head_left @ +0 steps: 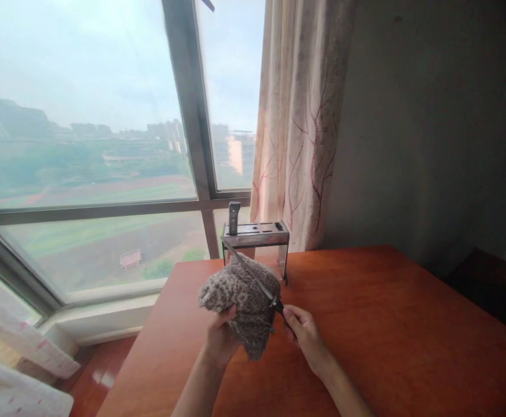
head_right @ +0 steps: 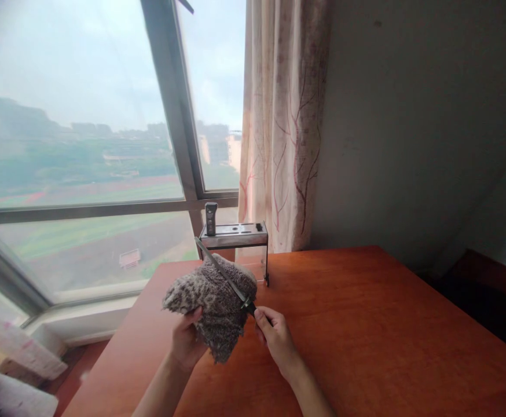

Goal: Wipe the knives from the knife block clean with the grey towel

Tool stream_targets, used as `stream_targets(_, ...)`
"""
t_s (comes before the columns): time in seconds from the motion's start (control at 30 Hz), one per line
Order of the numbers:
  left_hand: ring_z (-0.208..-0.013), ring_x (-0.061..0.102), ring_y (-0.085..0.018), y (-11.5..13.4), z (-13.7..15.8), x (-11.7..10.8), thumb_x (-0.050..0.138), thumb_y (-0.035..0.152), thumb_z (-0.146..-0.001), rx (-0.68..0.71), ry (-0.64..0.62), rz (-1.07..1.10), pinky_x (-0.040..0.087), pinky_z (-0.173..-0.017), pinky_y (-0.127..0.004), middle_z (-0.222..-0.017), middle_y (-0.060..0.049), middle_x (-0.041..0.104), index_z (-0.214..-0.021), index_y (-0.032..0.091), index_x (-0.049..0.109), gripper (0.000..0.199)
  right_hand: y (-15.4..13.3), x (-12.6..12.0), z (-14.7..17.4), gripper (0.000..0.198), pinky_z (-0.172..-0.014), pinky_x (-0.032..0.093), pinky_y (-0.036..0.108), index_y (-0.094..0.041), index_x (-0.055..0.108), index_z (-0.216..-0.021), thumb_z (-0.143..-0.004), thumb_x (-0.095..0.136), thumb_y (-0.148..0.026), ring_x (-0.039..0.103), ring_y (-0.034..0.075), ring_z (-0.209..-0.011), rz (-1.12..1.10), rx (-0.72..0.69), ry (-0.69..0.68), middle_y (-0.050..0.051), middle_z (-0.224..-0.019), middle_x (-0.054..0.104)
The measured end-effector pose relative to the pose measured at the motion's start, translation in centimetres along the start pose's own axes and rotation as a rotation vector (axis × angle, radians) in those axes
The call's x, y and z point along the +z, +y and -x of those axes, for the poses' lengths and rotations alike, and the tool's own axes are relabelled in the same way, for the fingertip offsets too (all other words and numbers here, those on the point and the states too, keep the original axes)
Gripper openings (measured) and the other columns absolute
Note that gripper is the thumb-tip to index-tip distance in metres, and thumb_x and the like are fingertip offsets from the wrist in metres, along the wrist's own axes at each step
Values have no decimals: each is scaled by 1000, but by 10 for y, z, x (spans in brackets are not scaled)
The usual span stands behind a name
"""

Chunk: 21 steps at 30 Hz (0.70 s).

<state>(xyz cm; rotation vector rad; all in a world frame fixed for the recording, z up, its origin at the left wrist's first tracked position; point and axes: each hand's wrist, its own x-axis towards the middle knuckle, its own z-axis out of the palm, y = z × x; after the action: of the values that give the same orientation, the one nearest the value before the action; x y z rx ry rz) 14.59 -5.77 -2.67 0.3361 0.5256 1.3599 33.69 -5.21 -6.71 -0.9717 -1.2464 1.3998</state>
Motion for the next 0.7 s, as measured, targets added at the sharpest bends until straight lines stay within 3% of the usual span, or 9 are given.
stream_targets(0.1, -94, 67, -36, -7, 1, -2, 74, 15, -58, -37, -26, -82, 51, -88, -47, -70, -8, 75, -75, 14, 73, 18, 2, 3, 0, 46, -42, 19, 21, -18, 45, -63, -84, 50, -59, 28, 7, -46, 57, -39, -41, -7, -51, 34)
stream_targets(0.27, -88, 68, -36, -15, 5, 7, 81, 28, -57, -36, 6, -225, 54, -79, -45, -73, -12, 73, -81, 11, 70, 31, 10, 9, 0, 46, -43, 21, 22, -17, 48, -67, -85, 47, -59, 31, 7, -46, 83, -37, -93, -6, -52, 35)
stream_targets(0.4, -87, 68, -32, -27, 3, 20, 84, 29, -56, 116, 138, -319, 55, -74, -40, -81, -10, 72, -87, 12, 67, 38, 17, 14, -1, 44, -43, 24, 21, -15, 55, -76, -87, 46, -56, 34, 8, -47, 114, -70, -100, -5, -56, 38)
stream_targets(0.53, -88, 68, -26, -34, -5, 23, 85, 26, -56, 284, 221, -354, 55, -76, -36, -93, -8, 71, -103, 16, 62, 53, 16, 18, 1, 37, -50, 34, 23, -14, 64, -87, -93, 41, -43, 50, 13, -55, 362, -250, -77, 1, -62, 54)
stream_targets(0.7, -90, 67, -26, -31, -9, 21, 86, 24, -55, 366, 304, -374, 55, -77, -35, -93, -9, 71, -107, 17, 60, 59, 8, 19, 8, 30, -64, 41, 28, -18, 63, -107, -93, 39, -30, 65, 22, -76, 777, -445, 37, 10, -88, 70)
